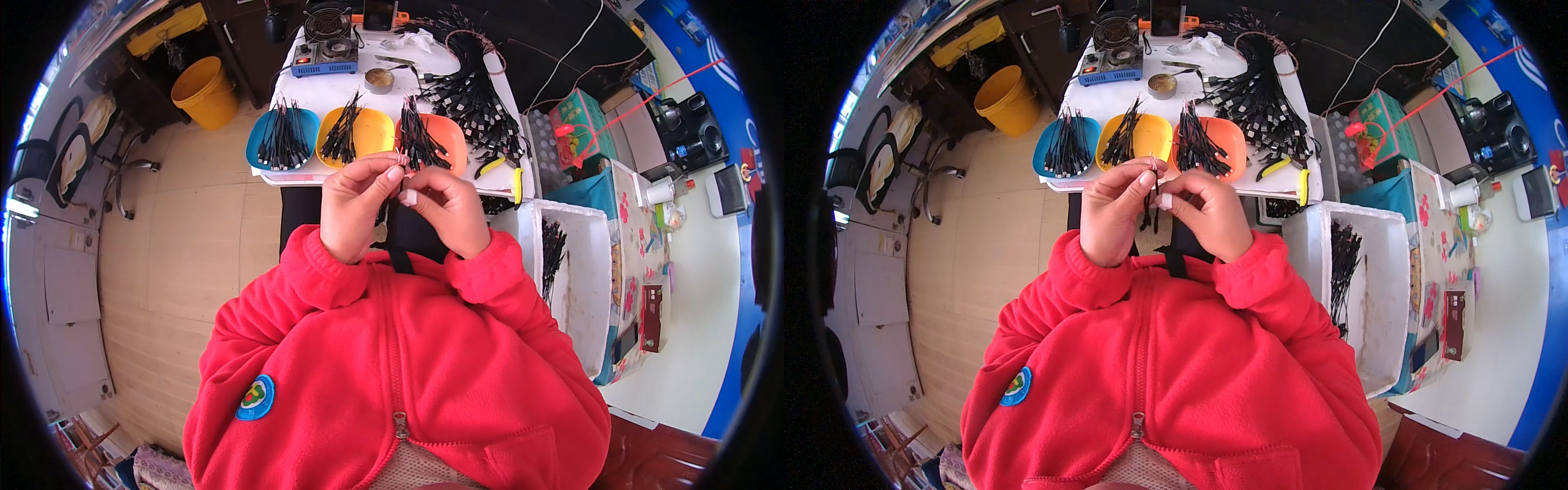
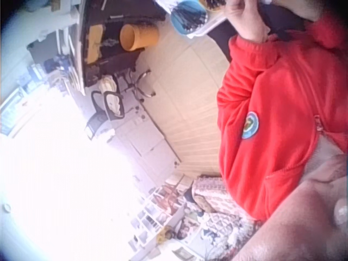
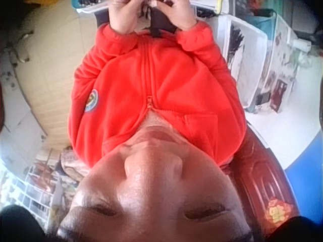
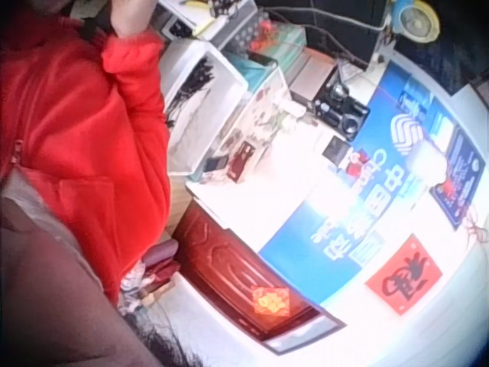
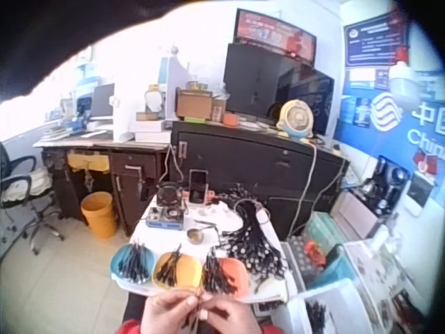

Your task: The person assembles small electronic components by hand, inserting parts into connectors and applying a paste from a small container using a tool. They handle multiple black cables and place finished units into trays on the table.

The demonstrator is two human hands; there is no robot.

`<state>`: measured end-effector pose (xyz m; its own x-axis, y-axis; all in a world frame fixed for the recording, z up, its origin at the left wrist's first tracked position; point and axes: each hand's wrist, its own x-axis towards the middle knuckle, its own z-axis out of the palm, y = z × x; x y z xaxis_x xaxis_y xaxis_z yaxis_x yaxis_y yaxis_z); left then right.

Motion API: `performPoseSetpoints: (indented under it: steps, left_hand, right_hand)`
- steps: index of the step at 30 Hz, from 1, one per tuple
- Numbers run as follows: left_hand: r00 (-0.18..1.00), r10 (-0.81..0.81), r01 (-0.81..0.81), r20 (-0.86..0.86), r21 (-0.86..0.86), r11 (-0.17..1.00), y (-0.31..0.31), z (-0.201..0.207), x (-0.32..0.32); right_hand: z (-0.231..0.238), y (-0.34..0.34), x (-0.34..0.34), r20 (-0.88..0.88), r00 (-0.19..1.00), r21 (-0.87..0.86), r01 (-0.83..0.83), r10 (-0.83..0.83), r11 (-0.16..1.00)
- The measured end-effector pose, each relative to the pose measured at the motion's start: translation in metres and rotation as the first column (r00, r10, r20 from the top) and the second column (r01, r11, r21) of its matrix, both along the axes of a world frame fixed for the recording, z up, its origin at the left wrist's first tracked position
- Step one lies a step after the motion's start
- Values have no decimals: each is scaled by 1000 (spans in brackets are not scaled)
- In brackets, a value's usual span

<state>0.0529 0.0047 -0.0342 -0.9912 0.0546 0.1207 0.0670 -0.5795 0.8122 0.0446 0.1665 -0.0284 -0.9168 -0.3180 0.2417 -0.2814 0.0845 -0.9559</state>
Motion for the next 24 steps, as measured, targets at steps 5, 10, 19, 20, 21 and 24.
performPoseSetpoints:
  steps: [5,10,19,20,21,24]
  left_hand:
    - [991,96,-116,-96,-226,967,5,5,10]
    - [995,3,-32,-95,-300,953,5,9,16]
    - [989,-142,144,32,-82,986,1,4,14]
    - [984,-175,179,44,-96,979,0,3,14]
    - [976,-210,216,60,-106,971,-3,3,14]
    - [957,-278,287,82,-120,950,-7,1,11]
  right_hand:
    - [20,6,2,-94,984,-164,136,-153,977]
    - [27,2,6,-143,985,-81,89,-100,993]
    - [5,-5,3,368,868,-672,-1,335,741]
    - [5,-3,1,400,819,-699,-18,411,715]
    - [5,1,-1,423,772,-726,-24,475,687]
    - [2,7,-3,430,755,-706,-60,495,706]
